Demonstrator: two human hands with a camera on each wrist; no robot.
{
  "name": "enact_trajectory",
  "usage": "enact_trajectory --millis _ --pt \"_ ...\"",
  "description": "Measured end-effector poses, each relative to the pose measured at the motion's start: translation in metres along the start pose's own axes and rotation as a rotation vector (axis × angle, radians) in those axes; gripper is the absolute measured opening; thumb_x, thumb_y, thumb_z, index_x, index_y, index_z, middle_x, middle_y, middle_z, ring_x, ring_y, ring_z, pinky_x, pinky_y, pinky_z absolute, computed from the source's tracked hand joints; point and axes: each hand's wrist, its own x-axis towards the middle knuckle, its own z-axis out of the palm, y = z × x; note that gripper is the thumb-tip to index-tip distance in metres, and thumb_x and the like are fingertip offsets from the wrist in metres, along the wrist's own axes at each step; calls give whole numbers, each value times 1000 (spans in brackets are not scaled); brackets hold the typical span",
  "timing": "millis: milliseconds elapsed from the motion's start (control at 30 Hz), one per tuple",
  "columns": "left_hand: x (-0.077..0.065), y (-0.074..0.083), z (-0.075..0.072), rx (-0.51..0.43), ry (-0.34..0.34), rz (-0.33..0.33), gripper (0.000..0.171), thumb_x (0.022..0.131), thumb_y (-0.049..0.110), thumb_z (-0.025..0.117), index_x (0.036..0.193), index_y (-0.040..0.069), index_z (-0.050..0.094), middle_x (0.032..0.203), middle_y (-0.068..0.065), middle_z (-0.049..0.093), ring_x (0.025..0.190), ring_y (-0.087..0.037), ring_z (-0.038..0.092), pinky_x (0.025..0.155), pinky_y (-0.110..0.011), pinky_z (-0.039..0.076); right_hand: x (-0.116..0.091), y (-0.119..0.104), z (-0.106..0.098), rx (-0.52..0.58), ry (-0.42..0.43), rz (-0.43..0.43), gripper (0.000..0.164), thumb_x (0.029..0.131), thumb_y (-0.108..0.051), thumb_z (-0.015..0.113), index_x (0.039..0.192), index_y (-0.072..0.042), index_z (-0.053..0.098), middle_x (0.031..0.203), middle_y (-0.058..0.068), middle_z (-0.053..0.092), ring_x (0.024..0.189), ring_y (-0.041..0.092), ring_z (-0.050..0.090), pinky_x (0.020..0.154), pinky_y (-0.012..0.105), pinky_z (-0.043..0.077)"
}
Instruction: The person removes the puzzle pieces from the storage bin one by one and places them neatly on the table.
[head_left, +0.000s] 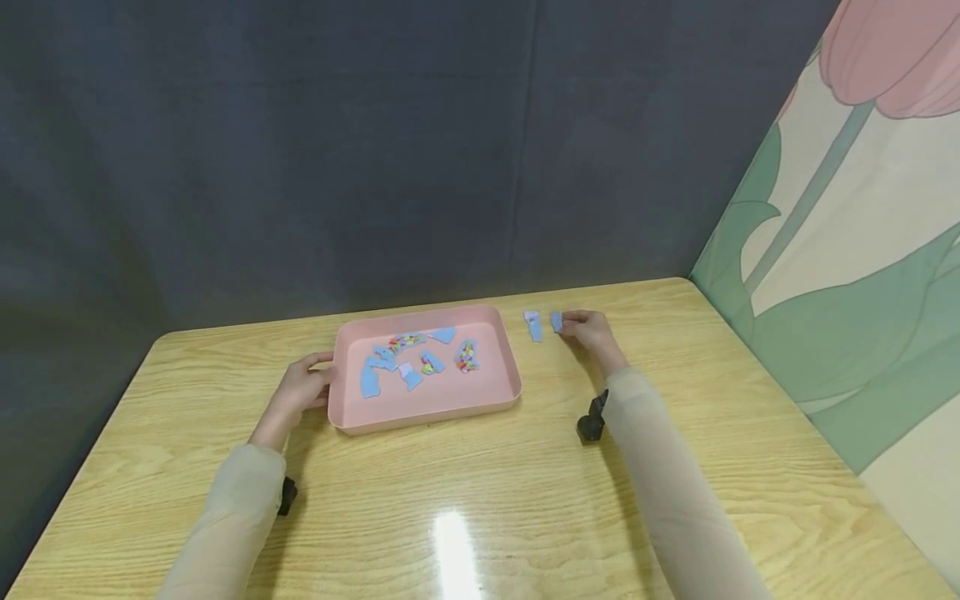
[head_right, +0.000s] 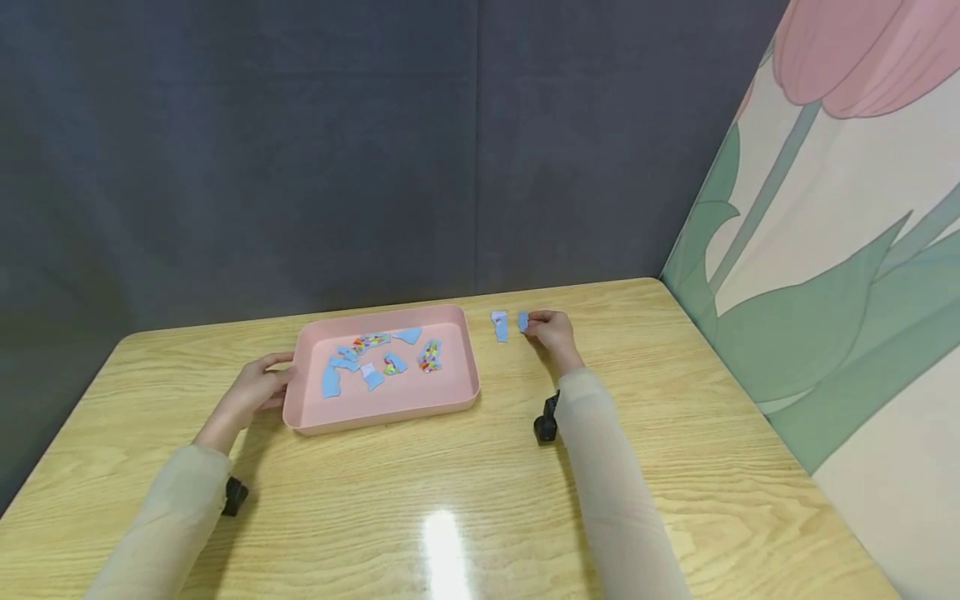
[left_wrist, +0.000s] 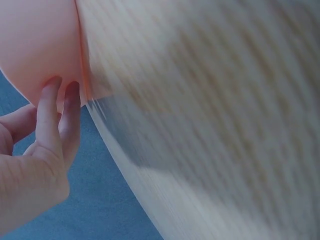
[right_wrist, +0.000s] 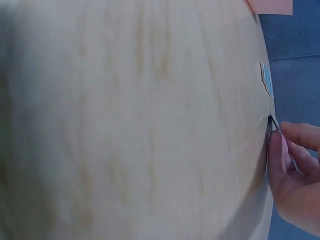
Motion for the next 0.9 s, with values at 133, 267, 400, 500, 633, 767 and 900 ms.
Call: enact_trajectory --millis 133,267,400,500,633,767,900 --pt "2 2 3 5 -7 7 51 102 19 38 148 -1 29 139 -33 45 115 -35 57 92 -40 53 -5 0 -8 -53 -1 -13 46 98 -10 47 140 7 41 141 28 45 121 34 52 104 37 45" --pt "4 2 6 8 -7 4 50 102 19 37 148 0 29 140 -32 44 117 -36 56 92 -41 53 -8 -10 -12 -90 -13 -25 45 99 -13 47 140 5 42 142 25 45 123 33 51 105 37 45" --pt "5 3 6 3 -10 3 50 102 18 38 148 0 29 140 -32 44 118 -37 55 93 -41 53 -11 -27 -7 -77 -54 -61 46 98 -13 50 140 3 43 141 24 47 127 34 50 108 39 43" --pt "4 3 4 5 -21 9 51 102 19 37 148 -1 28 140 -32 44 116 -35 57 90 -38 54 -7 -35 3 -36 -104 -129 45 94 -16 57 136 1 49 130 20 57 118 30 57 102 36 48" --pt "4 4 2 -1 -26 7 51 102 18 38 148 -2 28 139 -33 44 111 -31 59 86 -35 54 -10 -49 25 -30 -177 -183 44 93 -15 60 134 1 52 127 20 59 116 29 58 101 37 49" --pt "5 4 1 -6 -27 8 51 102 18 38 147 -2 28 139 -34 44 112 -32 59 88 -36 54 -22 -67 50 -78 -228 -186 44 93 -4 54 136 5 48 132 25 53 122 34 53 106 42 44" --pt "4 5 1 -3 -28 10 51 102 18 37 147 -3 27 139 -34 43 114 -34 58 90 -39 54 -27 -75 69 -89 -272 -196 44 91 1 54 135 6 48 130 26 54 116 30 55 104 42 46"
